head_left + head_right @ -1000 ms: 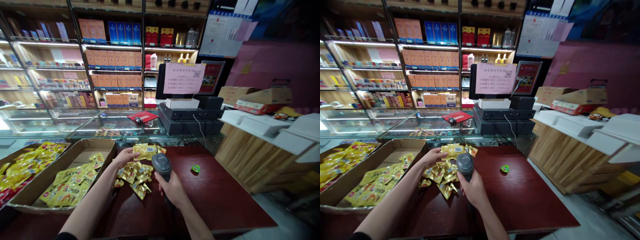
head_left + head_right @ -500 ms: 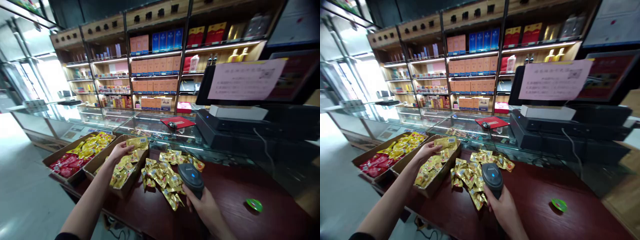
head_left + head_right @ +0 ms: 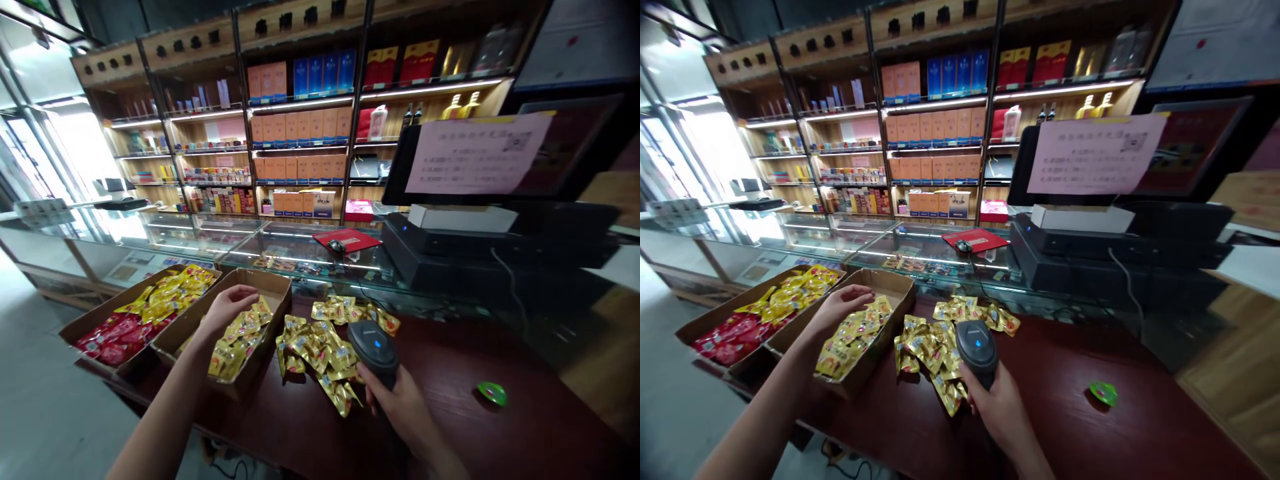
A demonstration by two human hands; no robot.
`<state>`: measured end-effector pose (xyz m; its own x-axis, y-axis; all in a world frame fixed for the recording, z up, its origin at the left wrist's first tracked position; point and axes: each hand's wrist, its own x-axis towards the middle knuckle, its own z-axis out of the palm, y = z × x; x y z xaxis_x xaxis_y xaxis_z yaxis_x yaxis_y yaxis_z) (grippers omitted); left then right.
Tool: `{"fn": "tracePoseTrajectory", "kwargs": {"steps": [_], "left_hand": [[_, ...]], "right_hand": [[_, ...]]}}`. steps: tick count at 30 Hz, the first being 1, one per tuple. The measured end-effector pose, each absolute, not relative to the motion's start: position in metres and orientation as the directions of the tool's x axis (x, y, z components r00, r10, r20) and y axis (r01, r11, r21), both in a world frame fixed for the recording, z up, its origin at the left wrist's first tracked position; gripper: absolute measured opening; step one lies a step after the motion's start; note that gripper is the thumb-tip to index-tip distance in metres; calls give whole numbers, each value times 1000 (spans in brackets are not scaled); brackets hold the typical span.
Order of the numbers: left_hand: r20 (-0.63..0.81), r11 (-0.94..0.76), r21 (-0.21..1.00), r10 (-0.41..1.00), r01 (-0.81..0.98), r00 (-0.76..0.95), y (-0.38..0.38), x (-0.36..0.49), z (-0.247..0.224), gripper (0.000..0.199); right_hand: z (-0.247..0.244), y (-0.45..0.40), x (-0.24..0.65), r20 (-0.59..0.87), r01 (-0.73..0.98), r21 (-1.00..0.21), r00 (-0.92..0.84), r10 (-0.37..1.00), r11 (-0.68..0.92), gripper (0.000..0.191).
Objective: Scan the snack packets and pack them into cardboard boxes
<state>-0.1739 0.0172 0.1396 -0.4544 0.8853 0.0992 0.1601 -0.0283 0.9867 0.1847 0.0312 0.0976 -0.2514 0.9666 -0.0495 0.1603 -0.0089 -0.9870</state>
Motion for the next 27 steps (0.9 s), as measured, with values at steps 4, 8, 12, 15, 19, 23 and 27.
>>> {"fn": "tracePoseTrajectory", "kwargs": {"steps": [4,8,12,15,19,23,27], "left_hand": [[137,-60,945,965,322,-223,47,-114,132,42],[125,-118,784,992,610,32,76,-61,121,31],[-6,-240,451,962,859,272,102,-26,109,42],[-192,-339,300,894,892,404,117,-12,99,60],[-320,-367,257,841,894,437,127,-4,89,61],[-345,-349,278,833,895,432,129,-2,85,47],[-324,-321,295,852,900,410,130,-5,85,41]], "right_hand": [[100,30,202,-23,148,-989,-177,984,4,43],[94,29,222,11,124,-992,-82,997,21,47],[86,28,240,13,143,-990,-43,999,20,48],[83,27,253,12,157,-987,-26,1000,16,47],[80,25,269,18,181,-983,3,1000,17,47],[79,24,276,20,181,-983,11,1000,18,48],[79,22,272,-9,152,-988,22,1000,-12,49]]}}
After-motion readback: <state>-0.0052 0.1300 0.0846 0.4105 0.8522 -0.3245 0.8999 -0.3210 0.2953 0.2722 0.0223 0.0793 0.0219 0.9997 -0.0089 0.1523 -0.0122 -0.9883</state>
